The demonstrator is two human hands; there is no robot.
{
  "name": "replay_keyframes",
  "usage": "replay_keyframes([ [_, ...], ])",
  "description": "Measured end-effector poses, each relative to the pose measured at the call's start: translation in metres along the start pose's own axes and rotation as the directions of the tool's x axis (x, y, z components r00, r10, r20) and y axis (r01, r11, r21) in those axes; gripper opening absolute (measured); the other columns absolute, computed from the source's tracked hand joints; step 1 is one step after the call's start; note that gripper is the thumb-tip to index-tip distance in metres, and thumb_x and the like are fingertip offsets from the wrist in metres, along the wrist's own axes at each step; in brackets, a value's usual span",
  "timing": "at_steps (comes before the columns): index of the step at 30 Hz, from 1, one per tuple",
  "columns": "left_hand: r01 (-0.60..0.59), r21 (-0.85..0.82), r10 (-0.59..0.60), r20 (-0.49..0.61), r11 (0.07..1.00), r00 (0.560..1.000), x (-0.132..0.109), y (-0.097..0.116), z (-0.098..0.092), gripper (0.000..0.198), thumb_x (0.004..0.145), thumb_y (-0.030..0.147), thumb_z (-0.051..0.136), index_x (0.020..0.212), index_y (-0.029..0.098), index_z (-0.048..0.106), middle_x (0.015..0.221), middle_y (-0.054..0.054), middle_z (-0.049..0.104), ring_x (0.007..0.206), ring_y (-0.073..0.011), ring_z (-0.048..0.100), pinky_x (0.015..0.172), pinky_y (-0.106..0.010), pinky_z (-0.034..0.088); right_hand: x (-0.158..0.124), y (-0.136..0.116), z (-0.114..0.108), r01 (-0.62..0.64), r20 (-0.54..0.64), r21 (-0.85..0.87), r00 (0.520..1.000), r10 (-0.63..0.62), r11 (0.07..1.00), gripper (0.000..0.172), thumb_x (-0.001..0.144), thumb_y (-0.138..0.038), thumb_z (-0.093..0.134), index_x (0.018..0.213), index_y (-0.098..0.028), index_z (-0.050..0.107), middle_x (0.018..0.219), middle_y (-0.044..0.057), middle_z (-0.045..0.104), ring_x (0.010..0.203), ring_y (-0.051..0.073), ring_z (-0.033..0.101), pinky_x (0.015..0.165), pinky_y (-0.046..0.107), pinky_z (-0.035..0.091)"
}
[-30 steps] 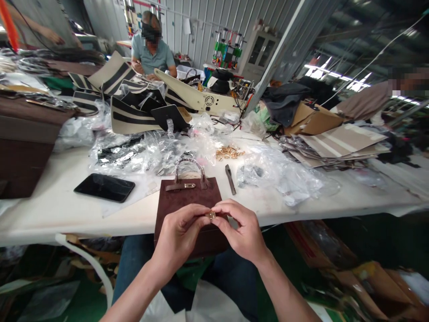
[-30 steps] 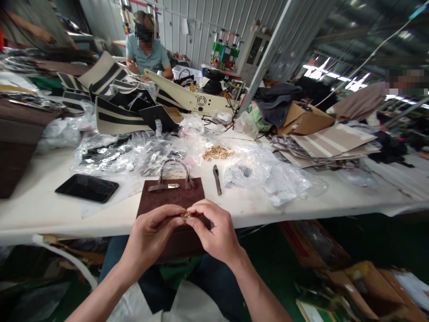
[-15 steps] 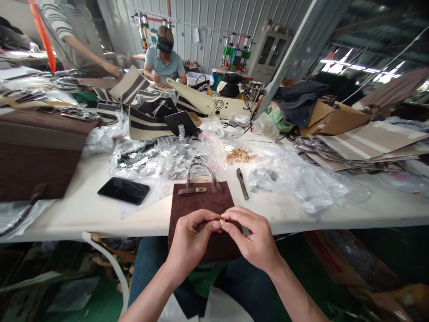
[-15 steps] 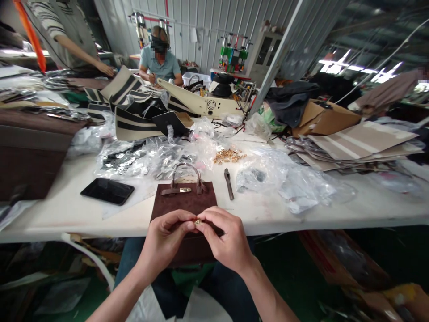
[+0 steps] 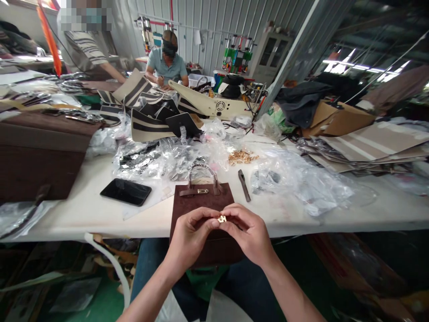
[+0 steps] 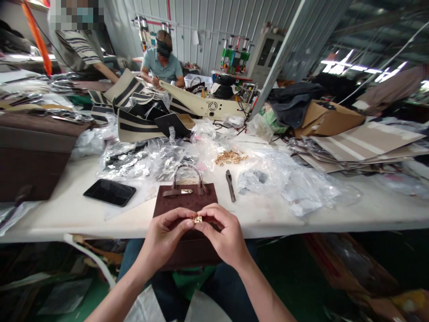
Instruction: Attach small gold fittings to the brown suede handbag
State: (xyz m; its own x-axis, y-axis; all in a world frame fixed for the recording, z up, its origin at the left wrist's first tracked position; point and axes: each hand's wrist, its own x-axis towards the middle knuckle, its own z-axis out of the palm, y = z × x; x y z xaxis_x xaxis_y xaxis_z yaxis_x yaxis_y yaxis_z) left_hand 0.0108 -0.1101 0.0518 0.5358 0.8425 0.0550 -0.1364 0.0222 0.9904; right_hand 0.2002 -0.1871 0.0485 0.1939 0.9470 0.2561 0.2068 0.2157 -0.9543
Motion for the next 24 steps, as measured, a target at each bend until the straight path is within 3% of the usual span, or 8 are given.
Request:
replay_keyframes([
  [7, 0.004, -0.043, -0.003, 0.028, 0.999, 1.0, 0.008, 0.008, 0.0, 0.021, 0.099, 0.035, 0.084, 0.11, 0.017, 0.085, 0.114, -0.009, 0.085, 0.104, -0.025, 0.08, 0.099, -0.034, 0.065, 0.009, -0.007, 0.0, 0.016, -0.036, -0.015, 0.999, -0.016, 1.0, 0.015, 0.103, -0.037, 0.084, 0.112, -0.025, 0.082, 0.118, 0.008, 0.075, 0.105, 0.024, 0.074, 0.09, 0.031, 0.065],
  [9, 0.023, -0.14, -0.019, 0.029, 0.99, 0.999, 0.009, -0.002, 0.003, 0.032, 0.097, 0.036, 0.086, 0.121, 0.016, 0.082, 0.117, -0.011, 0.085, 0.107, -0.026, 0.08, 0.102, -0.037, 0.065, 0.01, 0.0, 0.0, -0.021, -0.083, -0.002, 0.996, 0.02, 1.0, 0.017, 0.101, -0.037, 0.086, 0.111, -0.025, 0.082, 0.115, 0.007, 0.076, 0.103, 0.022, 0.074, 0.091, 0.031, 0.064],
  [12, 0.028, -0.249, -0.037, -0.028, 0.968, 0.999, 0.005, -0.024, 0.007, 0.064, 0.092, 0.035, 0.092, 0.147, 0.013, 0.069, 0.121, -0.016, 0.084, 0.106, -0.0267, 0.081, 0.1, -0.038, 0.065, 0.012, 0.022, 0.003, -0.076, -0.201, 0.088, 0.975, 0.093, 0.993, 0.024, 0.091, -0.042, 0.093, 0.104, -0.024, 0.082, 0.11, 0.008, 0.079, 0.101, 0.022, 0.074, 0.092, 0.032, 0.062],
  [17, -0.005, -0.118, -0.017, -0.179, 0.993, 0.984, -0.006, -0.046, 0.013, 0.058, 0.094, 0.03, 0.087, 0.147, 0.013, 0.07, 0.12, -0.015, 0.084, 0.107, -0.0269, 0.082, 0.098, -0.038, 0.067, 0.015, 0.047, 0.008, -0.202, -0.298, 0.145, 0.924, 0.238, 0.969, 0.04, 0.068, -0.044, 0.103, 0.096, -0.024, 0.082, 0.11, 0.01, 0.082, 0.103, 0.027, 0.076, 0.115, 0.048, 0.056],
  [21, -0.074, -0.008, 0.072, -0.15, 0.997, 0.986, -0.011, -0.037, 0.006, 0.052, 0.1, 0.03, 0.078, 0.148, 0.012, 0.07, 0.124, -0.015, 0.083, 0.11, -0.0288, 0.082, 0.102, -0.041, 0.068, 0.011, 0.034, 0.019, -0.29, -0.366, 0.078, 0.881, 0.298, 0.954, 0.051, 0.054, -0.046, 0.109, 0.095, -0.025, 0.086, 0.109, 0.011, 0.082, 0.096, 0.03, 0.075, 0.126, 0.059, 0.047],
  [24, -0.184, 0.203, 0.209, -0.11, 0.962, 0.972, -0.011, -0.026, -0.008, 0.045, 0.105, 0.03, 0.071, 0.147, 0.013, 0.07, 0.133, -0.017, 0.081, 0.123, -0.0327, 0.079, 0.112, -0.045, 0.064, 0.008, 0.029, 0.027, -0.307, -0.402, 0.004, 0.871, 0.283, 0.952, 0.056, 0.05, -0.049, 0.112, 0.095, -0.026, 0.088, 0.111, 0.014, 0.081, 0.095, 0.034, 0.072, 0.124, 0.066, 0.044],
])
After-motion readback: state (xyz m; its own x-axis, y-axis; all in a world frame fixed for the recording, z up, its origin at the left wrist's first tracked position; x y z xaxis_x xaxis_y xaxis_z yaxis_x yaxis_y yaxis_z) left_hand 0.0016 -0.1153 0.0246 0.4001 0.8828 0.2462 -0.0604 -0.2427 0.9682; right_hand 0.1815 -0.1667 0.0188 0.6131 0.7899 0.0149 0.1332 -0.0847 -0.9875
